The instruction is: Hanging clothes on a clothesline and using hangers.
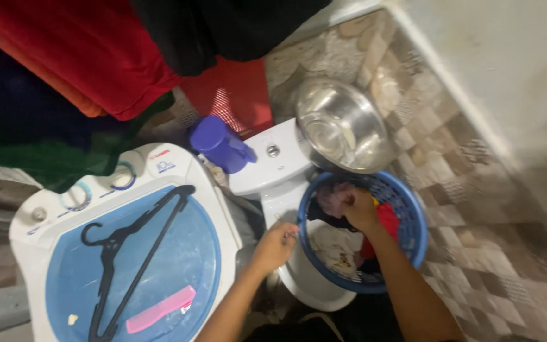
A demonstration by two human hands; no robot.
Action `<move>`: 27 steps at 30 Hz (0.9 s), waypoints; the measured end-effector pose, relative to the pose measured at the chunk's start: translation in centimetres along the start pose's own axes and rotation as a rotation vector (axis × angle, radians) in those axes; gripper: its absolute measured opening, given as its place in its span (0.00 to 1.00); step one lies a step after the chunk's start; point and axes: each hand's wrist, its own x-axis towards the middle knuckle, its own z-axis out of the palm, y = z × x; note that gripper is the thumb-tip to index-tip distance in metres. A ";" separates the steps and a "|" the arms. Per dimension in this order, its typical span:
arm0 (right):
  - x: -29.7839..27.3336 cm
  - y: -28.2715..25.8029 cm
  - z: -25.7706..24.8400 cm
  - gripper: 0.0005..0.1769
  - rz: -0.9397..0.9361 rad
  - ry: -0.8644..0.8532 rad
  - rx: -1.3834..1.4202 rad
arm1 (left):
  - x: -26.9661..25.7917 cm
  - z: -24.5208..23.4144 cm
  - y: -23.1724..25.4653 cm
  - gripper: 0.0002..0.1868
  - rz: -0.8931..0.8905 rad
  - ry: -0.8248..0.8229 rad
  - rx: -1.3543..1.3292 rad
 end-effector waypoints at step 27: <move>-8.6 -27.4 -22.1 0.08 -0.139 0.468 1.292 | 8.2 -14.1 23.9 0.15 0.573 0.186 -0.169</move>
